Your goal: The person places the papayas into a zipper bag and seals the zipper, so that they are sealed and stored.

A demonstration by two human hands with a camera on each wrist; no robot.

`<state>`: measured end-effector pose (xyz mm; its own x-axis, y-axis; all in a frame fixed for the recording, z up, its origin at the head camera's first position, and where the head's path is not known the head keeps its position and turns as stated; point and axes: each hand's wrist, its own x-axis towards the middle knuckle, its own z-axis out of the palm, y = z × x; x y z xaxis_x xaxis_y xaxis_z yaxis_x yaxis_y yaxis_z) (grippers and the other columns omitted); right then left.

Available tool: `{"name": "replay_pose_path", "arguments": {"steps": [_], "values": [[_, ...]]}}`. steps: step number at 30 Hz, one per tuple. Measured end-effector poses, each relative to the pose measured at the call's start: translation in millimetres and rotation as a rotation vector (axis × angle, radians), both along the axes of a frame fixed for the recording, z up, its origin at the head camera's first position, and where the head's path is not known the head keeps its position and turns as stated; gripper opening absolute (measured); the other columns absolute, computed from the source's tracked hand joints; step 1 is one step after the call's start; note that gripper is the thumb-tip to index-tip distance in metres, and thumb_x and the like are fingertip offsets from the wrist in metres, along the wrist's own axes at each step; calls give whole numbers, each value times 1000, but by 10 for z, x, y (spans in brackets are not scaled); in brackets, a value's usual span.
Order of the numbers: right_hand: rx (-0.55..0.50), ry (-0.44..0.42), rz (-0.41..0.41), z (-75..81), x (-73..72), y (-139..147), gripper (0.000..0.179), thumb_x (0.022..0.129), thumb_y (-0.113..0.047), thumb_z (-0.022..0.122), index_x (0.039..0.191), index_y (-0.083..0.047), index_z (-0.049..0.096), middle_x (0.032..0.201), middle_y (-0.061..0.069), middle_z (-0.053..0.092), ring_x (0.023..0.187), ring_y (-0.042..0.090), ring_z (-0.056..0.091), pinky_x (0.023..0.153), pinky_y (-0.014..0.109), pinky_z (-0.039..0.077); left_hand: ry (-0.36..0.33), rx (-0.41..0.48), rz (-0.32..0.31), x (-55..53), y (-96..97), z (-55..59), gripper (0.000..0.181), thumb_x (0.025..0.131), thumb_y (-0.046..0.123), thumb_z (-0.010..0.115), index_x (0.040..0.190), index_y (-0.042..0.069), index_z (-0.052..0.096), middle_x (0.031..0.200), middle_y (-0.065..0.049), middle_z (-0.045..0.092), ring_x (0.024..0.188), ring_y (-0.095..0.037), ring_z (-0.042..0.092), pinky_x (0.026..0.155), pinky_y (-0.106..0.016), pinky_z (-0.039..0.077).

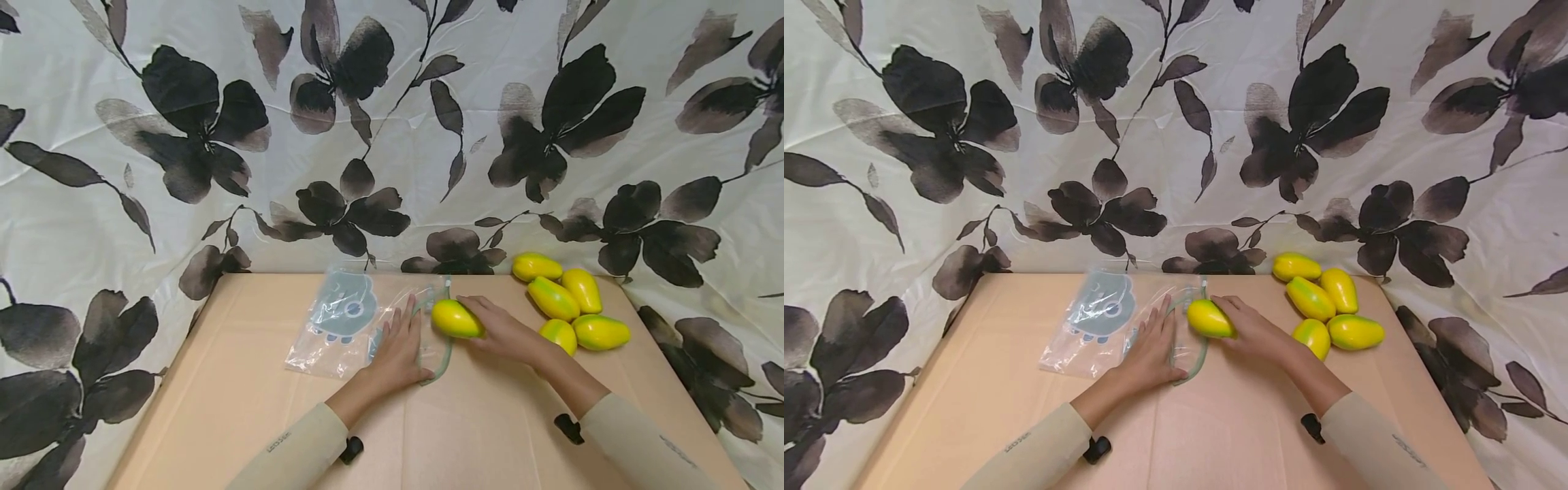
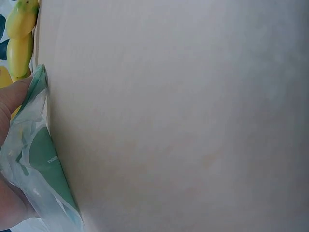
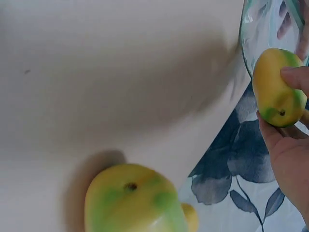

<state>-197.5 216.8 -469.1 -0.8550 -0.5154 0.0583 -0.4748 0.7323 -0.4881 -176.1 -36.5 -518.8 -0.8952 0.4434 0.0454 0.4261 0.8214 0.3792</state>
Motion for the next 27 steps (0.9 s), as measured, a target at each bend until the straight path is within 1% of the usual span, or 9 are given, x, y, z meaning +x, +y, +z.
{"name": "replay_pose_path", "arguments": {"steps": [4, 8, 12, 14, 18, 20, 22, 24, 27], "values": [[-15, -10, 6, -26, -68, -73, 75, 89, -16, 80, 151, 3, 43, 148, 21, 55, 134, 37, 56, 113, 55, 45, 12, -5, -5, 5, -2, -7, 131, 65, 50, 96, 163, 2, 23, 175, -15, -7, 156, -50, 17, 120, -69, 26], [-13, -6, 8, -64, -133, -125, 73, 89, -14, 80, 150, 1, 45, 148, 20, 54, 134, 37, 56, 113, 55, 45, 20, -1, -11, 6, -5, -8, 130, 66, 49, 96, 163, 2, 23, 175, -14, -8, 156, -50, 16, 120, -69, 26], [2, 20, 2, -116, -169, -184, 73, 89, -12, 80, 152, -2, 45, 140, 21, 52, 125, 36, 58, 108, 54, 49, 27, -2, -16, 7, -2, -7, 133, 65, 49, 96, 163, 1, 20, 174, -15, -7, 155, -52, 17, 119, -70, 27], [-2, 32, -10, -141, -171, -223, 72, 88, -11, 81, 150, -1, 46, 136, 21, 53, 122, 34, 58, 107, 52, 50, 29, -3, -19, 13, -3, -5, 134, 65, 49, 97, 162, 0, 20, 174, -16, -6, 155, -52, 18, 119, -70, 28], [-31, 49, -74, -172, -165, -311, 66, 86, -11, 83, 141, 3, 49, 135, 20, 56, 122, 34, 59, 108, 51, 49, 33, -8, -23, 27, -10, -7, 132, 65, 49, 97, 162, -1, 22, 174, -16, -6, 155, -52, 18, 119, -69, 28], [-27, 72, -112, -180, -155, -353, 64, 86, -13, 83, 138, 3, 50, 136, 20, 57, 122, 34, 59, 108, 50, 50, 35, -9, -26, 36, -13, -2, 131, 65, 49, 97, 162, -1, 23, 174, -16, -6, 155, -52, 17, 119, -69, 28], [-13, 108, -151, -200, -146, -390, 61, 86, -16, 84, 137, 2, 53, 132, 19, 59, 116, 32, 60, 104, 49, 52, 35, -14, -29, 41, -19, 4, 131, 65, 49, 96, 162, 0, 23, 174, -16, -6, 155, -52, 16, 119, -69, 28], [-13, 121, -186, -222, -136, -427, 61, 86, -18, 85, 136, 1, 55, 129, 19, 59, 112, 31, 61, 101, 47, 54, 36, -15, -33, 46, -23, 12, 132, 66, 49, 96, 163, 0, 20, 174, -16, -6, 155, -52, 15, 119, -69, 27], [-41, 105, -235, -260, -137, -489, 57, 86, -18, 85, 133, 1, 57, 124, 18, 58, 106, 27, 61, 95, 43, 57, 32, -18, -35, 53, -31, 20, 135, 66, 49, 96, 164, 2, 15, 174, -15, -8, 156, -51, 12, 120, -69, 25]]}}
